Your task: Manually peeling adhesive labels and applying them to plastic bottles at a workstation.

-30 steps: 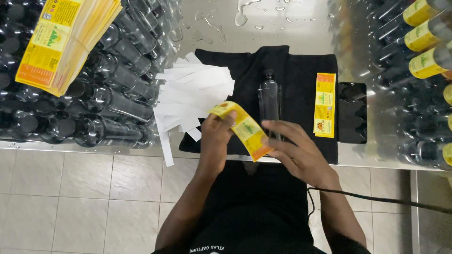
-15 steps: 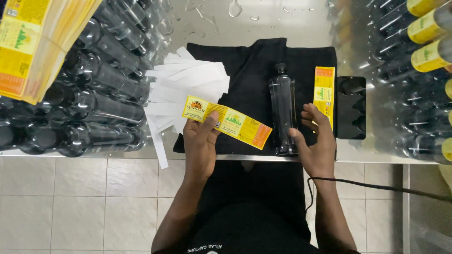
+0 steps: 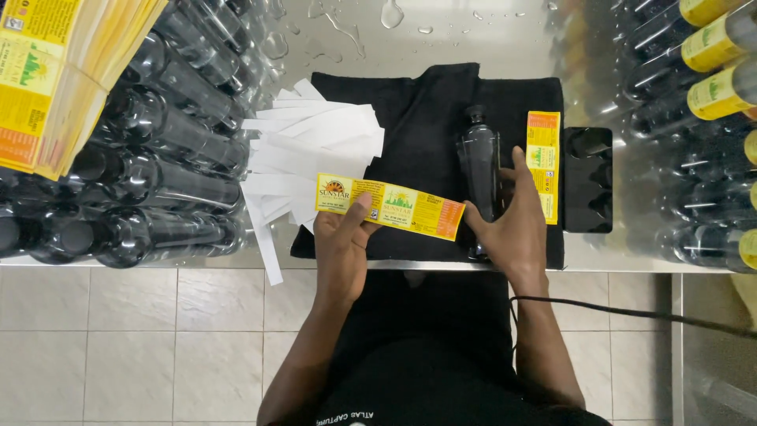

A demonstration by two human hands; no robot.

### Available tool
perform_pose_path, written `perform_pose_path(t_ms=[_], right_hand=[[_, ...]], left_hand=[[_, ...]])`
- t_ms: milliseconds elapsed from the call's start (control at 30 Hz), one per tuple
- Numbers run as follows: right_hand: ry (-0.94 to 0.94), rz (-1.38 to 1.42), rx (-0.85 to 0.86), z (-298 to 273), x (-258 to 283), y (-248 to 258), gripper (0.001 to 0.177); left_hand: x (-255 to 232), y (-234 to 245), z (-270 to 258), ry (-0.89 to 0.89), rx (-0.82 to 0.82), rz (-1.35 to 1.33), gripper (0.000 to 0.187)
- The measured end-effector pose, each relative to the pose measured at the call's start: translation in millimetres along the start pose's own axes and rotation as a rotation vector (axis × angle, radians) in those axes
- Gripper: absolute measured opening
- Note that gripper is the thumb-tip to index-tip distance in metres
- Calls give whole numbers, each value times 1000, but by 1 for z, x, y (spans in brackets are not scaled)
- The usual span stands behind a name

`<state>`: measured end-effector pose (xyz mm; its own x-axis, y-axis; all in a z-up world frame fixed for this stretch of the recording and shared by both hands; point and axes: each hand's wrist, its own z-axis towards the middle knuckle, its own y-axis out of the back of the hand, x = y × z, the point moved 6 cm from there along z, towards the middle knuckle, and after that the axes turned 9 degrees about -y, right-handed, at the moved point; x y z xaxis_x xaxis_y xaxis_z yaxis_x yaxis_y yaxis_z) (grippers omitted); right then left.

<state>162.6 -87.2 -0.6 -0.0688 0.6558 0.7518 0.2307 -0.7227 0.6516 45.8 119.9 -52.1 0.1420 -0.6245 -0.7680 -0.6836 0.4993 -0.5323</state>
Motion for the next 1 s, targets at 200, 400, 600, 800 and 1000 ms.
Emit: perform_pose_path(t_ms=[200, 400, 600, 800, 1000], right_hand=[[-30, -33, 19, -2, 16, -20, 104], [-68, -159, 48, -3, 23, -28, 95], [-88, -109, 90, -2, 16, -23, 86], [61, 392, 112, -14, -63, -10, 73], [-306, 833, 104, -5, -111, -15, 58]], left_hand=[[12, 1, 2, -11, 4, -14, 55], [-4, -17, 0, -58, -9, -74, 53], [24, -17, 10, -19, -22, -190, 48], [54, -42, -7, 48, 29, -202, 50], [96, -49, -15, 158, 100, -199, 50]])
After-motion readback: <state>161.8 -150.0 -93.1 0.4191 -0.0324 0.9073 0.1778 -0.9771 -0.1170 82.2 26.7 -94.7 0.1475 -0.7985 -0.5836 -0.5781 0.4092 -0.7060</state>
